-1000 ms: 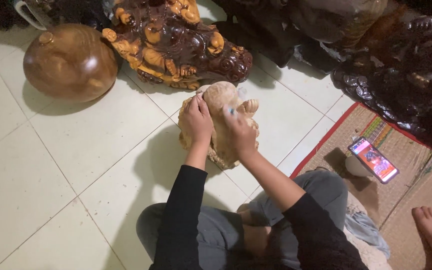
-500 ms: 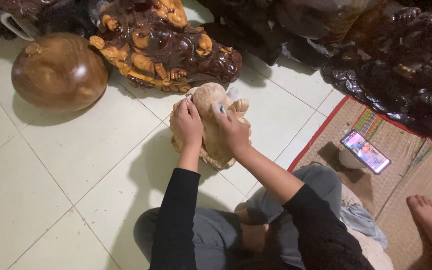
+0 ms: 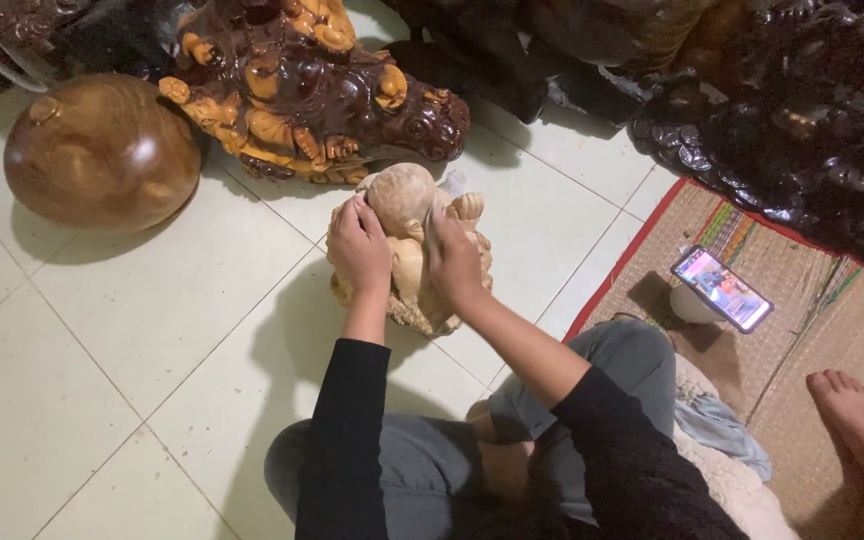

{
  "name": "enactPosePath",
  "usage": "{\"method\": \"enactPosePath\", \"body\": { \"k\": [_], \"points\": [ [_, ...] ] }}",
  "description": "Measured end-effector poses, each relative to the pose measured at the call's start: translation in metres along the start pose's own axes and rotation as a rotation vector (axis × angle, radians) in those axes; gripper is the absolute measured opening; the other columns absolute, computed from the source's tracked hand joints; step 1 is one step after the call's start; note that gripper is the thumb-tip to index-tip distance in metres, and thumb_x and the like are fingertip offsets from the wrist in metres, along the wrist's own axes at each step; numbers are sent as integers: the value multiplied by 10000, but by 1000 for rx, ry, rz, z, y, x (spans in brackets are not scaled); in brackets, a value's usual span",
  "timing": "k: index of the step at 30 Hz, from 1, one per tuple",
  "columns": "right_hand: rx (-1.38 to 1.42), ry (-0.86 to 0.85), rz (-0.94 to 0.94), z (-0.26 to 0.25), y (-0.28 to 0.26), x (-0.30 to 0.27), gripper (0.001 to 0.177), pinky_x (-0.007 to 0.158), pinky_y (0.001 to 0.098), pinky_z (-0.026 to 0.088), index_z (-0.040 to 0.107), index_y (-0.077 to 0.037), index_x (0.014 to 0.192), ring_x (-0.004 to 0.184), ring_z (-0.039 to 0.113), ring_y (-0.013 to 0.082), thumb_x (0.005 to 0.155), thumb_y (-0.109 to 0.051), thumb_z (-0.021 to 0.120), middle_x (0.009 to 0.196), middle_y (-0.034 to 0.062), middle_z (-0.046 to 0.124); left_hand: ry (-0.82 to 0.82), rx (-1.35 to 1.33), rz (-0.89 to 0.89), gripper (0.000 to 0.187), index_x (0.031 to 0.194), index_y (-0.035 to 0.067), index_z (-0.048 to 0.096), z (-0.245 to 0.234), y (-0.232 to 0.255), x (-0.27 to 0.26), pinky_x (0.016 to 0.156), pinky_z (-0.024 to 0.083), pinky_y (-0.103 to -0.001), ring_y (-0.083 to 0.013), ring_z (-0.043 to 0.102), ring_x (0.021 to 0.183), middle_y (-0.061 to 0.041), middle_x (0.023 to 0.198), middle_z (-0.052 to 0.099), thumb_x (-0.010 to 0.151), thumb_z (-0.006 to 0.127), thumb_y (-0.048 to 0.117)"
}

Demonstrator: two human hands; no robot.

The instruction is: Sanding a wooden sculpture by hand using a small piece of sandpaper to smooth the surface.

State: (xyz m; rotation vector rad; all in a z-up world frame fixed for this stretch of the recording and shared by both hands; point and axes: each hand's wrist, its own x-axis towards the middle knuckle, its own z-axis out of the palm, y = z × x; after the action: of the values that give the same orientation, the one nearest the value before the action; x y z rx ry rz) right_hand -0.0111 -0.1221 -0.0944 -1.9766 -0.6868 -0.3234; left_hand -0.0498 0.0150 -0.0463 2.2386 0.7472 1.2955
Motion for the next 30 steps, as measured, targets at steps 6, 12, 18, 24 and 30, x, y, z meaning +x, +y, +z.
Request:
{"method": "enactPosePath", "body": {
  "k": [6,12,18,24,30],
  "points": [
    [-81,-93,-67,-3,37,-22,467,875,429,580,643,-339,1399,1061,715,275,949,-214,619,1067,4,734,-11,-82,22,272,989,118,733,-17,20,6,761,567,-439,-346,711,834,-87,840,720,1067,482,189],
    [-123,75,-303,-10,23,9,489,763,357,584,642,-417,1393,857,724,212,956,-204,692,986,-56,703,-17,-62,9,264,1008,130,738,-11,12,2,774,568,-453,-354,712,843,-85,863,719,1065,486,186],
    [-370,-26,-412,-18,47,6,498,620,345,564,621,-468,1375,774,677,176,920,-278,689,918,-81,640,-13,-27,-31,256,986,146,731,-15,15,3,754,572,-464,-340,713,820,-60,846,705,1055,495,216],
    [-494,-183,-503,-56,37,1,550,614,324,544,591,-396,1418,789,660,195,914,-177,614,910,-48,601,27,-47,33,227,930,139,710,-22,21,4,752,576,-410,-320,719,821,-54,825,712,1042,526,206],
    [-445,-260,-520,-41,17,11,493,636,334,543,546,-418,1456,819,654,222,1001,-227,549,942,-9,587,33,-69,66,207,1018,138,741,-13,6,0,797,575,-385,-287,726,881,-45,906,750,1033,540,186]
  ]
}}
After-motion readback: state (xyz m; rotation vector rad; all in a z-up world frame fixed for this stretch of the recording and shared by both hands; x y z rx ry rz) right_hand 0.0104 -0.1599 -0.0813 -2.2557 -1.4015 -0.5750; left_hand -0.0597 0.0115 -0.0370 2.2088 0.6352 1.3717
